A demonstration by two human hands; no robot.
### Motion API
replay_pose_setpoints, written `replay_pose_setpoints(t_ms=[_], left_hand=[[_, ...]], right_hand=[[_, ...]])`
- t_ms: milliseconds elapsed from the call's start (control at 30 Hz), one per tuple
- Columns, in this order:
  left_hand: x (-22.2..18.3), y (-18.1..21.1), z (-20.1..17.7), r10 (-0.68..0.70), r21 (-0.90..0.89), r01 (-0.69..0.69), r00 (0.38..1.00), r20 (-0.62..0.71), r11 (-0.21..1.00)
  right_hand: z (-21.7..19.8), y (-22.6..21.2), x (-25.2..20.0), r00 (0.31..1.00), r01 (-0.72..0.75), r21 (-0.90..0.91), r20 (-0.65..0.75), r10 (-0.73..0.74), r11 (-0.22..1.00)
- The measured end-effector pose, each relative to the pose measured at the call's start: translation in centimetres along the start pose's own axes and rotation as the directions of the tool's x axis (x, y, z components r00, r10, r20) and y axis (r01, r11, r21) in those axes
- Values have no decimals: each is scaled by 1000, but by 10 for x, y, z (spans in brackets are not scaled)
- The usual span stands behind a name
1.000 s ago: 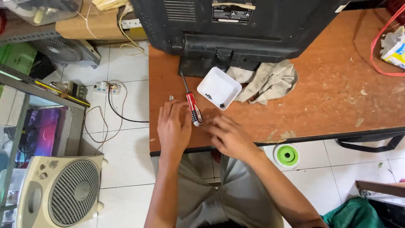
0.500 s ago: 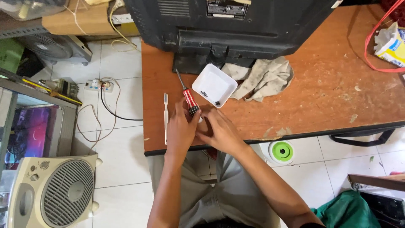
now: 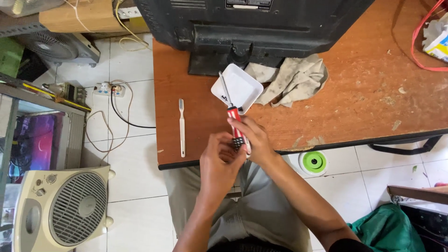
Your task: Removing screws from the back of a monitor casing using a screwdriver and cleaning the area with a cloth.
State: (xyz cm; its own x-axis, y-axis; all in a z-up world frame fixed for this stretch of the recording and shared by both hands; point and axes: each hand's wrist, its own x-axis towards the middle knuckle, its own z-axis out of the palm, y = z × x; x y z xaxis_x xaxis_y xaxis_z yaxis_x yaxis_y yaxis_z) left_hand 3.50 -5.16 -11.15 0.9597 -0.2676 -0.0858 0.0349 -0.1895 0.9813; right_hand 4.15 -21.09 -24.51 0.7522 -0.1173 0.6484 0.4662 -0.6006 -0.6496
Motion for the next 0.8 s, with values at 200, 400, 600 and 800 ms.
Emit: replay_pose_setpoints(t_ms=[200, 400, 600, 800], left_hand=[[23, 30, -5, 384, 181, -392, 920, 81, 902], [124, 0, 0, 439, 481, -416, 896, 69, 772], [174, -23, 5, 88, 670, -194, 978, 189, 716], [155, -7, -5, -19, 725, -138, 979, 204, 675]], right_hand=[[-65, -46, 42, 998, -33, 161, -48, 41, 986], [-92, -13, 42, 939, 126, 46, -329, -104, 991], [-105, 6, 35, 956, 3, 310, -280, 88, 951], [-99, 16, 33, 964, 23, 327, -257, 66, 945]])
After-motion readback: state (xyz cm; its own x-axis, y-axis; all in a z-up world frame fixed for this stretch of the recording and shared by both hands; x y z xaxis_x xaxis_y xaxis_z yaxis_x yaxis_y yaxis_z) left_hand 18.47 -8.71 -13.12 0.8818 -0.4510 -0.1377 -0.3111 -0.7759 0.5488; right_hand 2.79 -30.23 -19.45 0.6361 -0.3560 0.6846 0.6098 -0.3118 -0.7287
